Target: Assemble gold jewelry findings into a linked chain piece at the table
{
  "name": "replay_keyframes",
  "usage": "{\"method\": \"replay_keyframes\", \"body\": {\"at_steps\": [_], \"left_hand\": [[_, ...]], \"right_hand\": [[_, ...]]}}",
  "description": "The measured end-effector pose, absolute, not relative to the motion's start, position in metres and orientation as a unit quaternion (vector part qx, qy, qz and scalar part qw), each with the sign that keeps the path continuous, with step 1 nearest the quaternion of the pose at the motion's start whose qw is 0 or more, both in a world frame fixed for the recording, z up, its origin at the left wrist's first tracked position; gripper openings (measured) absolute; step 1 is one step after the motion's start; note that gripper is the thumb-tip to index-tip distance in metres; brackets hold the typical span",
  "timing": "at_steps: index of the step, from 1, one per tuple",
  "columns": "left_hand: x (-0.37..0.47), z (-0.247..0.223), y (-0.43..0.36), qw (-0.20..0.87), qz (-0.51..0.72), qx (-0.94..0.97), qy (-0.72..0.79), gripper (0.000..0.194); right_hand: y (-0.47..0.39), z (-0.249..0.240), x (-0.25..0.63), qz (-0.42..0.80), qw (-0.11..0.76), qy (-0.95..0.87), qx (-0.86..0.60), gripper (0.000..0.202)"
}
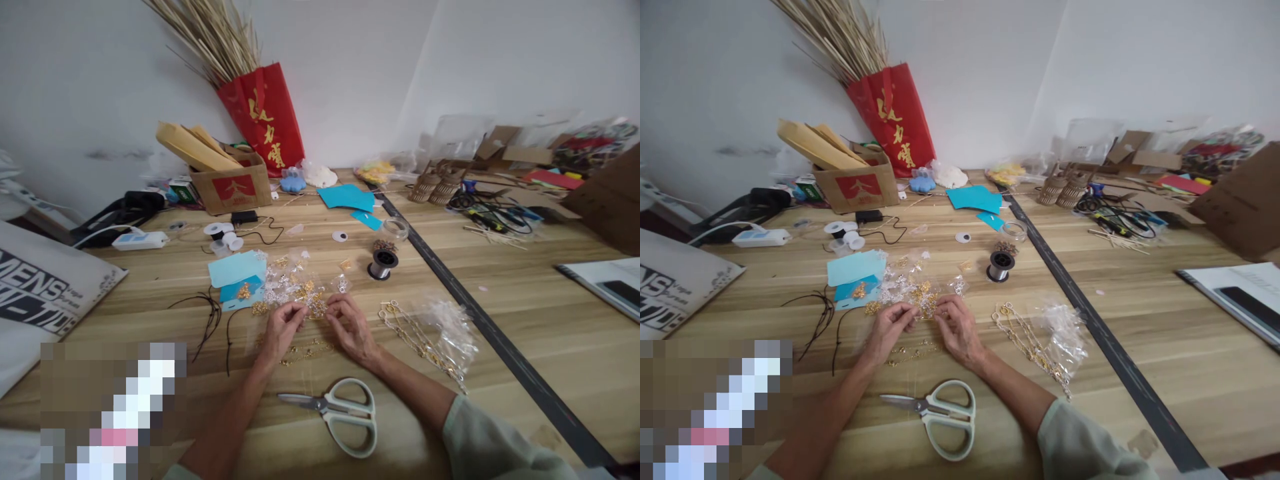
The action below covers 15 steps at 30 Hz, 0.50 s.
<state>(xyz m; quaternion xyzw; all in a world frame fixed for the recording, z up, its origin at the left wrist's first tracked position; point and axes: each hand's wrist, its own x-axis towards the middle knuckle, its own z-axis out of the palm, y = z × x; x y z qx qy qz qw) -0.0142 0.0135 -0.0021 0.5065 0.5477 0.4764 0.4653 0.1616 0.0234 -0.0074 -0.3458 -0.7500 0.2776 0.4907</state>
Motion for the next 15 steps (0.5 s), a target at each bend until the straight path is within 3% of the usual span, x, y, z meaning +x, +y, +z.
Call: {"method": "replay_keyframes", "body": {"at_steps": [15], "left_hand": [[-0.0106,0.0034,0.0125,0.487,0.48,0.488,0.542,0.026]], "right_hand": [[0.0181,-0.0061,0.1633,0.263,0.447,-0.787,-0.333,0.008]]}}
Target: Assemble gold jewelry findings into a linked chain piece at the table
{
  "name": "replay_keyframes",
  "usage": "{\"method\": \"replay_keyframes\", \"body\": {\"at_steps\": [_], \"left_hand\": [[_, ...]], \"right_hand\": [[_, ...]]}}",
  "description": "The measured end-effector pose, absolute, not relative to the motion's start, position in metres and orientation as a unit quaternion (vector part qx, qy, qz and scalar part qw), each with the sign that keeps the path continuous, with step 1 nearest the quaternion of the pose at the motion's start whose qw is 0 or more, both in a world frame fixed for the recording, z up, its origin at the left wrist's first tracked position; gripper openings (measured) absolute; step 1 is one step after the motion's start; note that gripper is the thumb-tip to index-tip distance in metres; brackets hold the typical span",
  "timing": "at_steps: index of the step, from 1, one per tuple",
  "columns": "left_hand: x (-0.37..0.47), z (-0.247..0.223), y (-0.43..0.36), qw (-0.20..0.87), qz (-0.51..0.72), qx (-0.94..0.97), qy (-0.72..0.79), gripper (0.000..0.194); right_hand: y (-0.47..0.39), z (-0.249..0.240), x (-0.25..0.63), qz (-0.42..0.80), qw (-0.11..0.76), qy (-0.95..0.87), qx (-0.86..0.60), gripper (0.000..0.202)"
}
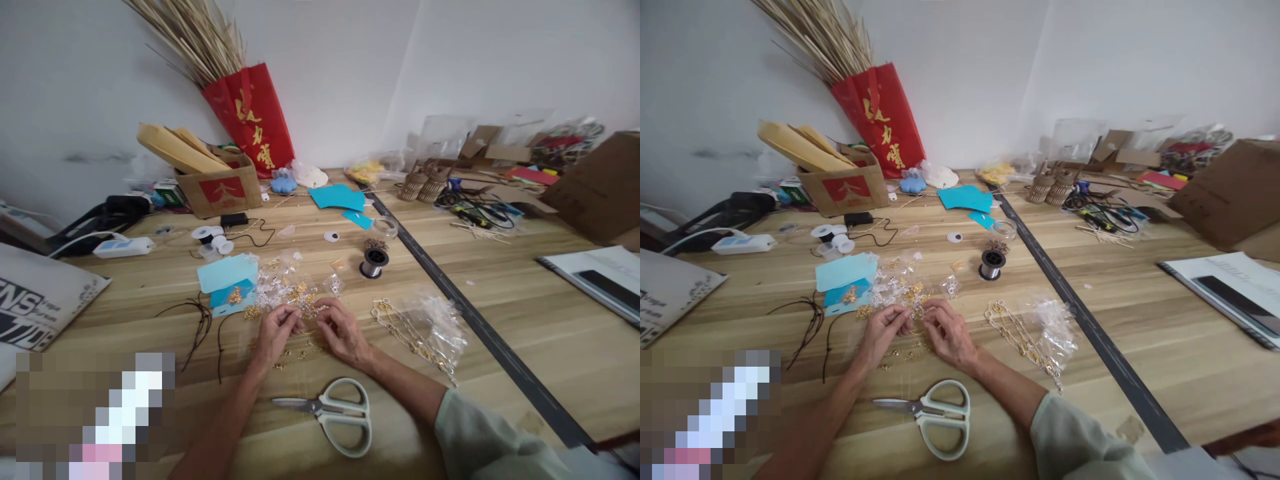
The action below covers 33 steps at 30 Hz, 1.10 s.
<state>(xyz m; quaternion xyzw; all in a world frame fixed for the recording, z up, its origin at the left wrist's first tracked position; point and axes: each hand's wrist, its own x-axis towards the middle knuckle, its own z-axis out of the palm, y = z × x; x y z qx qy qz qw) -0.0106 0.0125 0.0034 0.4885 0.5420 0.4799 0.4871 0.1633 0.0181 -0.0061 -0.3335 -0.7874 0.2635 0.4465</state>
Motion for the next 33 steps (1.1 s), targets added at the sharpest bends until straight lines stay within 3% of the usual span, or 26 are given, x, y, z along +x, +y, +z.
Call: {"method": "replay_keyframes", "body": {"at_steps": [10,20,33], "left_hand": [[-0.011,0.007,0.011,0.498,0.474,0.487,0.539,0.025],[-0.013,0.002,0.011,0.472,0.45,0.532,0.54,0.022],[-0.016,0.01,0.02,0.278,0.374,0.677,0.57,0.016]], "right_hand": [[0.013,-0.004,0.165,0.189,0.409,-0.845,-0.286,0.013],[0.02,-0.008,0.161,0.287,0.416,-0.793,-0.341,0.009],[0.027,-0.012,0.159,0.349,0.417,-0.733,-0.409,0.007]]}}
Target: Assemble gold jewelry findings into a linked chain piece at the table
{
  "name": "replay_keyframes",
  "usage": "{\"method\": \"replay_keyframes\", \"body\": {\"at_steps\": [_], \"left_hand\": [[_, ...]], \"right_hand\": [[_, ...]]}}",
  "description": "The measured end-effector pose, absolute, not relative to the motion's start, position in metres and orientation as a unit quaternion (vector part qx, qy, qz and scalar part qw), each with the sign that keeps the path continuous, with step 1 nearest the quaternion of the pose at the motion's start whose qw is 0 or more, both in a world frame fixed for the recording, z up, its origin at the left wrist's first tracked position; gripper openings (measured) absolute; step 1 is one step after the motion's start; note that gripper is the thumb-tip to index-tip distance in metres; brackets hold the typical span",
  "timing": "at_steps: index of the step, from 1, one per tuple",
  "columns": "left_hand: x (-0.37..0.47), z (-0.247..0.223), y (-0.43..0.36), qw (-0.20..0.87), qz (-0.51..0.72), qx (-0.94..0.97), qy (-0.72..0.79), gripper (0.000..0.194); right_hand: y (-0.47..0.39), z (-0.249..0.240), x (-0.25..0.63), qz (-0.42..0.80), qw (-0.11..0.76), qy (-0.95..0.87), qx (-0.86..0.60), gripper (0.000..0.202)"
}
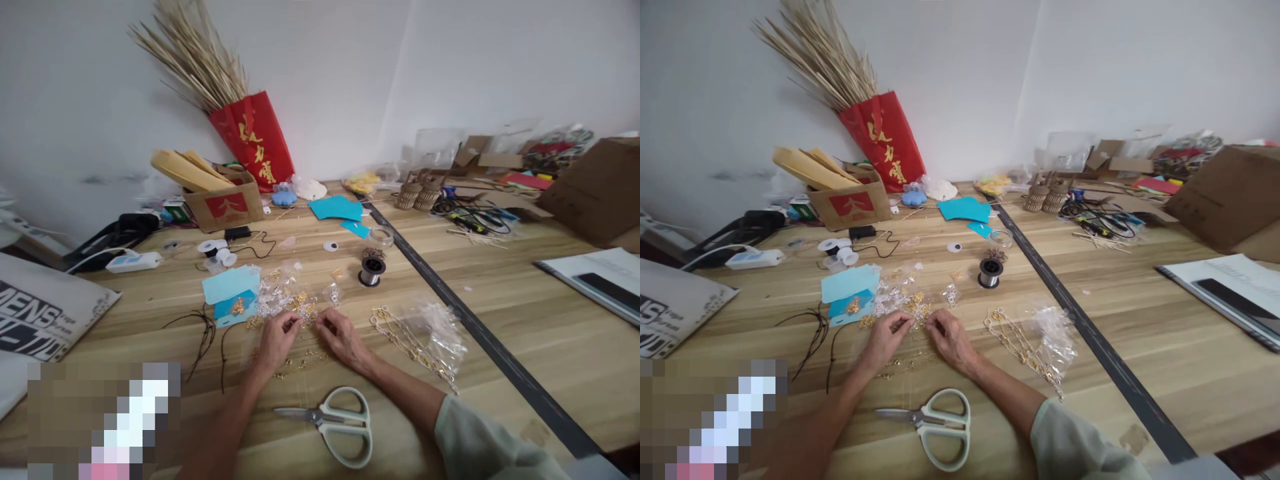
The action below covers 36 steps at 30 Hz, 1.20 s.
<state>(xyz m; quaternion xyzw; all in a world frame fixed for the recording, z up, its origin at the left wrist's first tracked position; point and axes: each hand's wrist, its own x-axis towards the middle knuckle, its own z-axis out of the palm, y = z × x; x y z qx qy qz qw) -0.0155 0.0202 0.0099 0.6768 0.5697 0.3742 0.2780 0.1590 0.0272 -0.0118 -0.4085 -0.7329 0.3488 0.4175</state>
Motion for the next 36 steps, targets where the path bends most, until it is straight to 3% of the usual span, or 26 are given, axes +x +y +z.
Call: {"method": "replay_keyframes", "body": {"at_steps": [11,23,36], "left_hand": [[-0.01,0.014,0.033,0.178,0.323,0.73,0.575,0.021],[0.012,0.039,0.068,0.146,0.205,0.766,0.592,0.024],[0.068,0.019,0.146,0.113,0.23,0.791,0.556,0.014]], "right_hand": [[0.026,-0.008,0.159,0.374,0.405,-0.728,-0.406,0.006],[0.027,-0.009,0.16,0.366,0.399,-0.744,-0.39,0.009],[0.028,-0.009,0.159,0.362,0.402,-0.747,-0.386,0.009]]}}
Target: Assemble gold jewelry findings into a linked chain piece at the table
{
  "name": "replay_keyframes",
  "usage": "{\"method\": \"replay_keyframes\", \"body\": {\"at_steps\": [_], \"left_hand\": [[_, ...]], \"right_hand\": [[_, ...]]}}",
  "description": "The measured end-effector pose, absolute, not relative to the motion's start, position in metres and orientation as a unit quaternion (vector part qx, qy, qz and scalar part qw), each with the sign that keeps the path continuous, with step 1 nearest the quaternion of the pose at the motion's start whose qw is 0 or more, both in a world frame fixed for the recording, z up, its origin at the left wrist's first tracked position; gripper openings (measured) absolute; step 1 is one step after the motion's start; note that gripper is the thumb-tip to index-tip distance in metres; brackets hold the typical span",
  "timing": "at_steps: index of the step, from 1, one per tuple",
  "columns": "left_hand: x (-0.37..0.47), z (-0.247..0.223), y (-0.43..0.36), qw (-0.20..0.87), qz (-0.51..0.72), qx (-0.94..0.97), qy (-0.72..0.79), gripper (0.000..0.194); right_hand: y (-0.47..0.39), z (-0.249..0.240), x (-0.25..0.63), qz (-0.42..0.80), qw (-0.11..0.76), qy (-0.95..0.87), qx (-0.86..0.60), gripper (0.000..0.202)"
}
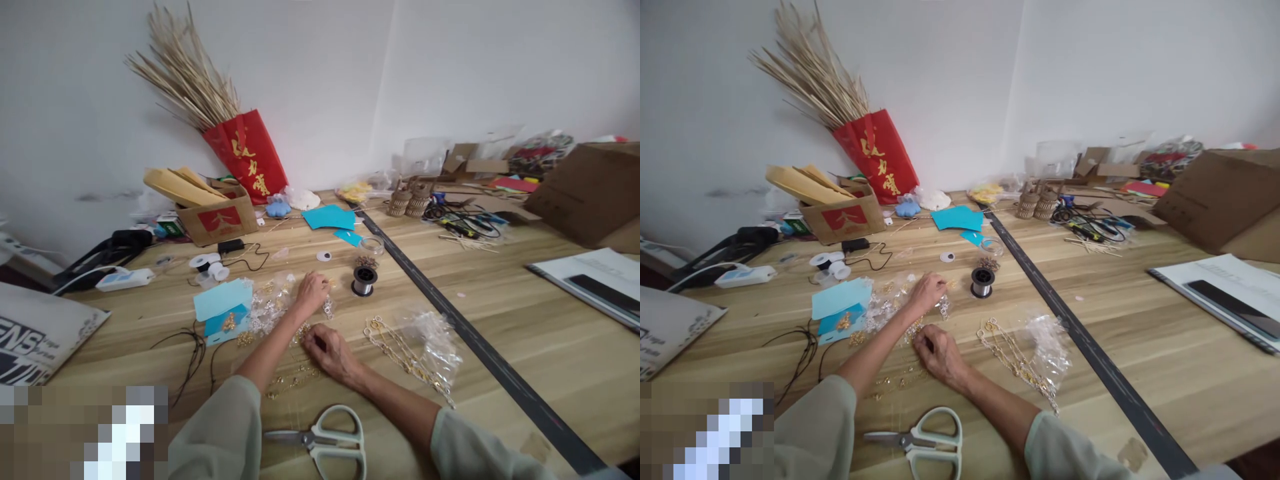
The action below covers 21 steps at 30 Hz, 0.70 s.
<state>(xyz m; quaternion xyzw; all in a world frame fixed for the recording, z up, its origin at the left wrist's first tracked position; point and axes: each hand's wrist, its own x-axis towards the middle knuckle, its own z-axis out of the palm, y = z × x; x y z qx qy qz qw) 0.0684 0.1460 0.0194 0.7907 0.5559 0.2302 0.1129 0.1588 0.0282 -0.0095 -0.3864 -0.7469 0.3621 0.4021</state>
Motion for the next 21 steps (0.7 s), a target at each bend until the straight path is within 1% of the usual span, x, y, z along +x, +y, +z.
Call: {"method": "replay_keyframes", "body": {"at_steps": [7,15,21], "left_hand": [[0.077,0.001,0.177,0.152,0.199,0.766,0.592,0.018],[0.062,0.004,0.191,0.239,0.206,0.71,0.629,0.023],[0.044,0.006,0.192,0.331,0.235,0.667,0.625,0.014]], "right_hand": [[0.031,-0.011,0.158,0.366,0.398,-0.746,-0.389,0.009],[0.031,-0.009,0.159,0.371,0.394,-0.743,-0.394,0.009],[0.03,-0.005,0.159,0.374,0.388,-0.741,-0.401,0.008]]}}
